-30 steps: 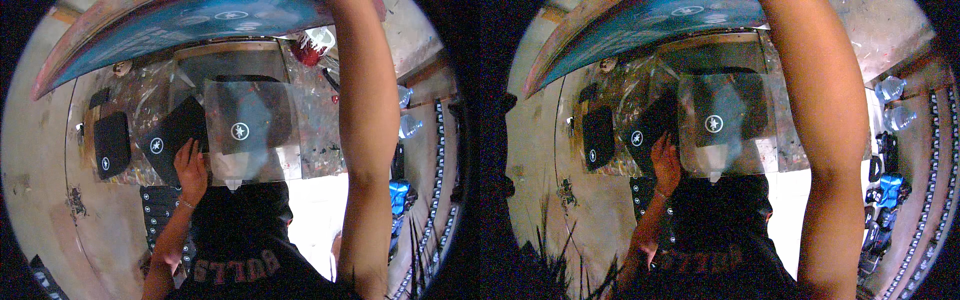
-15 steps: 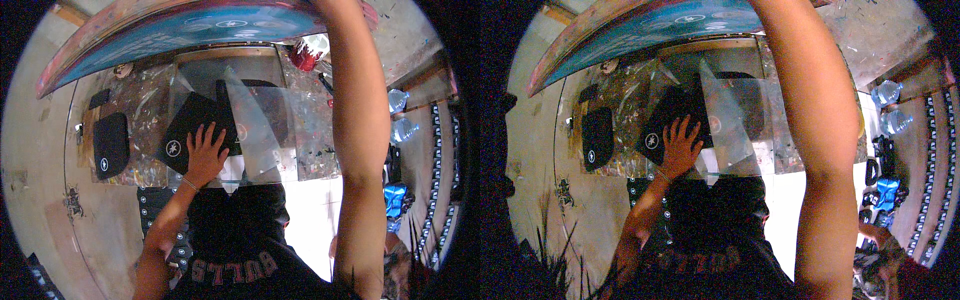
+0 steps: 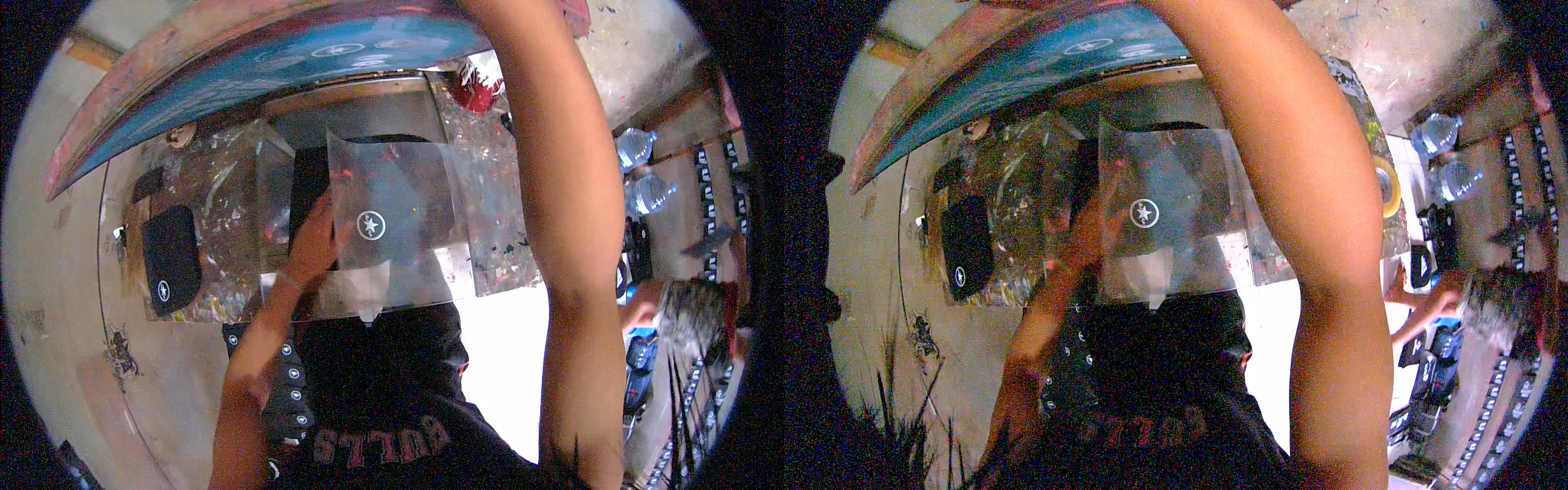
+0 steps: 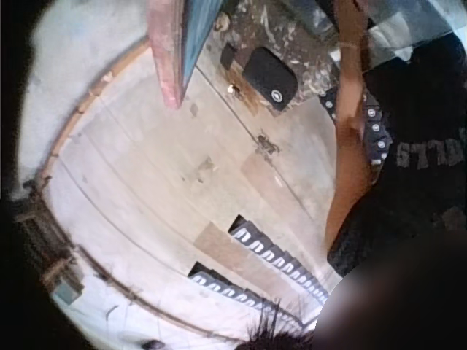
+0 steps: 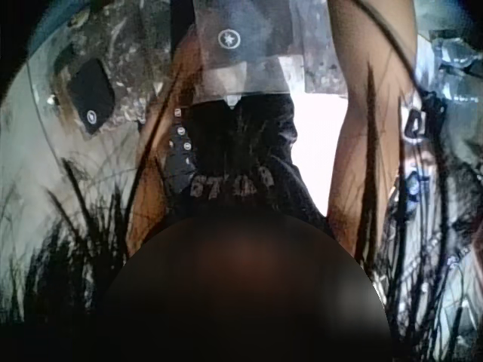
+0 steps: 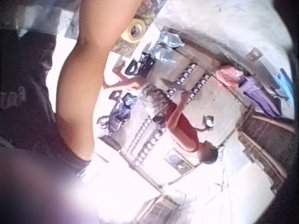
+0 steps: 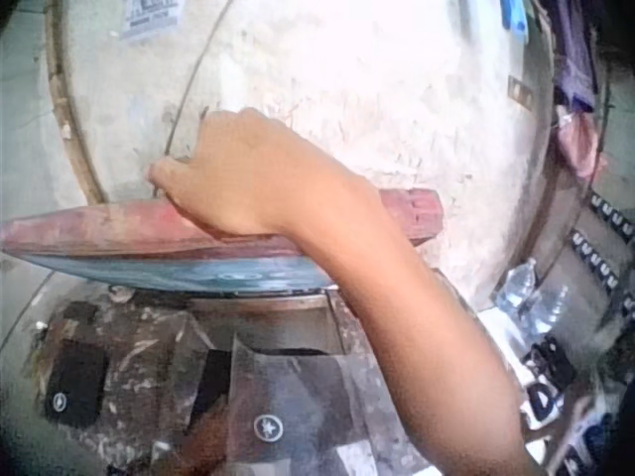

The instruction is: The person repeatedly places a black fabric piece with a white logo onto a screen printing frame, closes the frame, and uses a squeegee to pull ink across the screen. The person then opens the frame, removes the printed fabric, and repeats the process on multiple identical fabric pieces.

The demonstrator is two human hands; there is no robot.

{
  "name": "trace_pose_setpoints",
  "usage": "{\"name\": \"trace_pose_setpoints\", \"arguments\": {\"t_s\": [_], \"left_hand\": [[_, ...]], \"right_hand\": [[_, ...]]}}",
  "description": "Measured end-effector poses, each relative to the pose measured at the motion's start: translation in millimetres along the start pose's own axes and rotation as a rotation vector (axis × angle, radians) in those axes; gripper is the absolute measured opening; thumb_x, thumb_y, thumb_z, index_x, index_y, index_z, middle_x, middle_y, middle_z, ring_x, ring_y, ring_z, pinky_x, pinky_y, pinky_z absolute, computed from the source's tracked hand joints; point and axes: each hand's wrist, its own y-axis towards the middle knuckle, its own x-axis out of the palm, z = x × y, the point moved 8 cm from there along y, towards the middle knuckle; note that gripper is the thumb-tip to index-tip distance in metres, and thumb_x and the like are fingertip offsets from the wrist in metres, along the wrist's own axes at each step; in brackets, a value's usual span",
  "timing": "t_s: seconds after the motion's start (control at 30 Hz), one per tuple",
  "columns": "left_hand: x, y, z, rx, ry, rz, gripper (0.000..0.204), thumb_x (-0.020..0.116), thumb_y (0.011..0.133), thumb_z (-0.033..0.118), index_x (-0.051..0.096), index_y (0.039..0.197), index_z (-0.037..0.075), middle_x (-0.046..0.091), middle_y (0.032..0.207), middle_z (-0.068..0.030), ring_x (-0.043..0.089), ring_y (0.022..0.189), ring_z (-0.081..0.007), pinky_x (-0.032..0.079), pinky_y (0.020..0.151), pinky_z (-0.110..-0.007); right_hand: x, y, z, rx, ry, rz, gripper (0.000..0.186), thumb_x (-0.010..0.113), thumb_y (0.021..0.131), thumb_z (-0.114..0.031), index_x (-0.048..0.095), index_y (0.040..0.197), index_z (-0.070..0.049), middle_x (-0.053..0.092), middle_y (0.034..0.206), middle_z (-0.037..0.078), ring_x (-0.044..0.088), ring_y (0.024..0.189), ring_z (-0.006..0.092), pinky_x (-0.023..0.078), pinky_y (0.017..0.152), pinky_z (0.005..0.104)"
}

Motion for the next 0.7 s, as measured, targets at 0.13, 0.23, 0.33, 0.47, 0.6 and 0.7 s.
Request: {"name": "trace_pose_setpoints", "arguments": {"t_s": [0.13, 0.23, 0.33, 0.47, 0.6, 0.7], "left_hand": [[-5.9, -24.3, 9.6, 0.221, 0.446, -0.104, 0.065, 0.067, 0.096, 0.04, 0.051, 0.149, 0.005, 0.047, 0.156, -0.0181, 0.042, 0.145, -0.0412, 0.022, 0.123, -0.06], [16.1, -12.1, 26.7, 0.221, 0.533, -0.089, 0.064, 0.066, 0.096, 0.041, 0.053, 0.148, 0.006, 0.048, 0.156, -0.015, 0.041, 0.146, -0.0392, 0.02, 0.123, -0.063], [36.3, 6.5, 46.7, 0.246, 0.566, -0.013, 0.065, 0.066, 0.097, 0.041, 0.051, 0.149, 0.006, 0.047, 0.157, -0.0154, 0.039, 0.148, -0.0382, 0.019, 0.123, -0.065], [22.9, 11.0, 46.7, 0.264, 0.588, 0.057, 0.069, 0.065, 0.097, 0.041, 0.046, 0.153, 0.006, 0.044, 0.16, -0.0148, 0.038, 0.149, -0.0386, 0.018, 0.124, -0.064], [-16.6, -24.0, 4.8, 0.01, 0.344, -0.089, 0.076, 0.063, 0.097, 0.048, 0.041, 0.156, 0.006, 0.039, 0.164, -0.0126, 0.031, 0.153, -0.0378, 0.012, 0.125, -0.064], [-8.7, -37.0, 1.0, 0.088, 0.415, -0.203, 0.081, 0.062, 0.095, 0.055, 0.042, 0.157, 0.007, 0.035, 0.166, -0.0107, 0.024, 0.156, -0.0359, 0.006, 0.125, -0.065]], "right_hand": [[-3.0, -10.9, 1.6, -0.028, 0.061, -0.012, 0.054, 0.053, 0.095, -0.042, 0.073, 0.093, 0.008, 0.068, 0.101, 0.037, 0.066, 0.101, 0.0522, 0.052, 0.093, 0.0518], [-8.9, -13.9, -3.7, -0.054, 0.043, -0.002, 0.053, 0.053, 0.095, -0.042, 0.073, 0.093, 0.007, 0.068, 0.102, 0.037, 0.066, 0.1, 0.0523, 0.052, 0.094, 0.0524], [-5.2, -9.8, -6.9, -0.114, 0.001, -0.017, 0.049, 0.052, 0.096, -0.04, 0.074, 0.094, 0.004, 0.069, 0.101, 0.036, 0.066, 0.099, 0.052, 0.052, 0.093, 0.0534], [2.6, -5.2, -13.0, -0.317, -0.19, 0.034, 0.043, 0.05, 0.098, -0.035, 0.075, 0.096, 0.0, 0.069, 0.1, 0.034, 0.067, 0.097, 0.0515, 0.052, 0.091, 0.0547], [8.7, -4.3, -4.0, -0.258, -0.179, -0.034, 0.044, 0.051, 0.098, -0.036, 0.075, 0.096, 0.0, 0.07, 0.101, 0.034, 0.067, 0.096, 0.0515, 0.052, 0.09, 0.055], [0.6, -4.3, -3.4, -0.149, -0.025, 0.012, 0.047, 0.053, 0.097, -0.04, 0.074, 0.095, 0.002, 0.07, 0.102, 0.034, 0.067, 0.095, 0.0518, 0.052, 0.091, 0.0545]]}}
